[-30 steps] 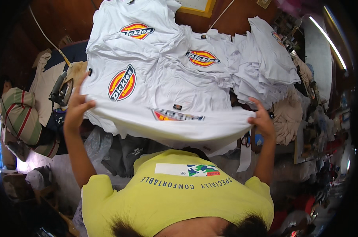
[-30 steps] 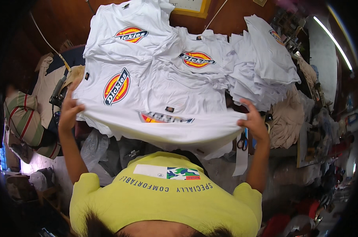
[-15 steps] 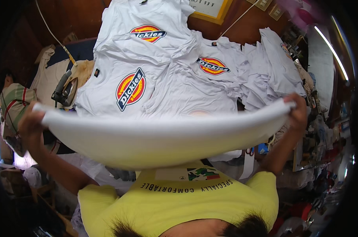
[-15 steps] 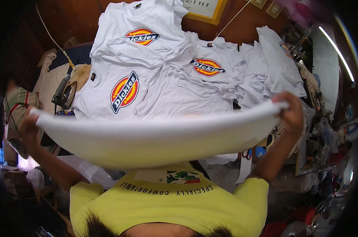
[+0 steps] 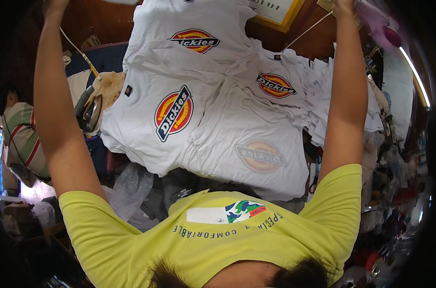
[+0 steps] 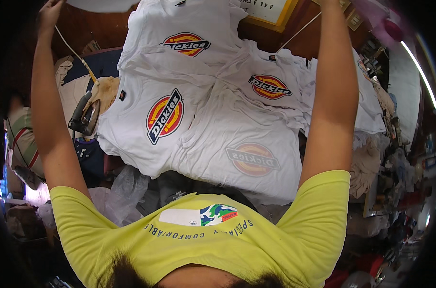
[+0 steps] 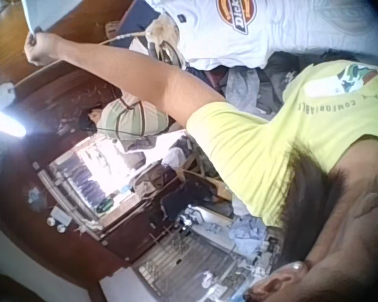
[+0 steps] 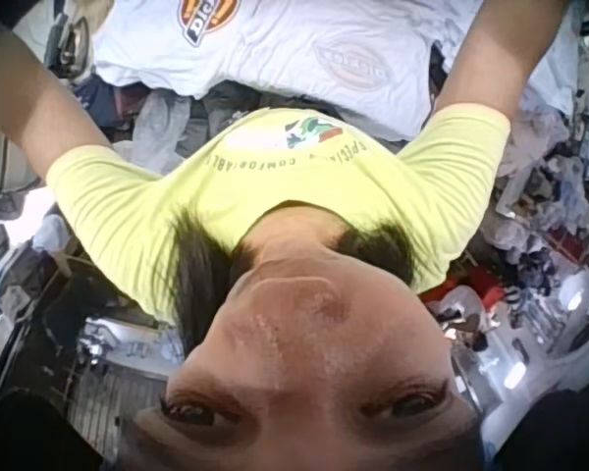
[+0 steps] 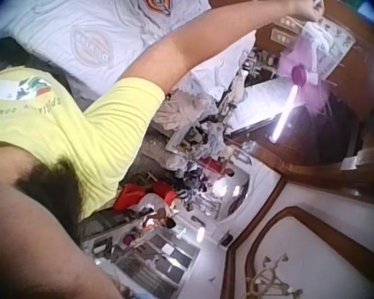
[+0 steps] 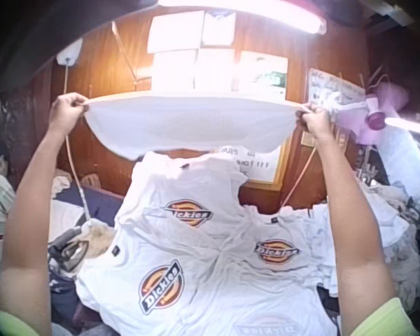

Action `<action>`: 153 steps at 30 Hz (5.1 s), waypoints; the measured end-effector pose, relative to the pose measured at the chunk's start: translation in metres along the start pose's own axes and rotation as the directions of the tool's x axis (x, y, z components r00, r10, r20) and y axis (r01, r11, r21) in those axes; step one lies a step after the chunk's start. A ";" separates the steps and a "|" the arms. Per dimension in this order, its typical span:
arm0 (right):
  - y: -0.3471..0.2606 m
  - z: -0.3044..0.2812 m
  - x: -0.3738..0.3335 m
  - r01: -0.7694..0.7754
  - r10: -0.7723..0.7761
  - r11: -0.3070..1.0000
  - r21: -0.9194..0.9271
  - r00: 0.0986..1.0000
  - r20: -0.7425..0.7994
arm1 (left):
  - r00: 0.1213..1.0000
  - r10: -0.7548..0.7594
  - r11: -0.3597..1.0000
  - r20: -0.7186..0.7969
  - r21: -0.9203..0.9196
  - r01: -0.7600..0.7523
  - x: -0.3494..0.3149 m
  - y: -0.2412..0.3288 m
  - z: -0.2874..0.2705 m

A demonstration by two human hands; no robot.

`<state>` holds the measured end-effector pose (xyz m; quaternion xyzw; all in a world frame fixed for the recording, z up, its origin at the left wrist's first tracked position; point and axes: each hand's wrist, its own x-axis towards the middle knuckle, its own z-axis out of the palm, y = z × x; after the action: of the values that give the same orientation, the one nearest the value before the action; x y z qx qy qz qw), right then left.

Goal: The person folds white t-shirts from a large stack, smooths them by hand, and uses shears to cut a small piece of fabric from one shirt before placing it back on the pile.

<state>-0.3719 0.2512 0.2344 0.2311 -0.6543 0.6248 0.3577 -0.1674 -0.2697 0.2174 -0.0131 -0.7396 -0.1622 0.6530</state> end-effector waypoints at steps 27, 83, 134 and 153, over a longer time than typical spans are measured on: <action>0.021 -0.281 -0.605 -0.239 0.603 0.161 -0.957 0.792 -0.097 | 0.374 -0.227 0.963 0.899 0.152 0.221 -0.503 0.189 -0.052; 0.123 -0.266 -0.351 -0.259 0.189 0.911 -0.320 0.954 -0.233 | 0.915 -0.078 0.837 0.397 -0.472 0.276 -0.287 0.099 0.134; 0.028 -0.254 -0.596 -0.834 0.913 0.403 0.377 0.337 -0.230 | 0.198 -0.752 0.153 0.628 -0.125 0.980 -0.489 0.113 -0.042; 0.049 -0.254 -0.564 -0.675 0.784 0.505 -0.538 0.619 -0.040 | 0.447 0.422 0.766 0.789 -0.574 0.289 -0.554 0.362 0.042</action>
<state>-0.0037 0.4253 -0.2337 -0.1060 -0.8619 0.4947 0.0349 -0.0429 0.1906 -0.2430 -0.3484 -0.8636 -0.3426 0.1244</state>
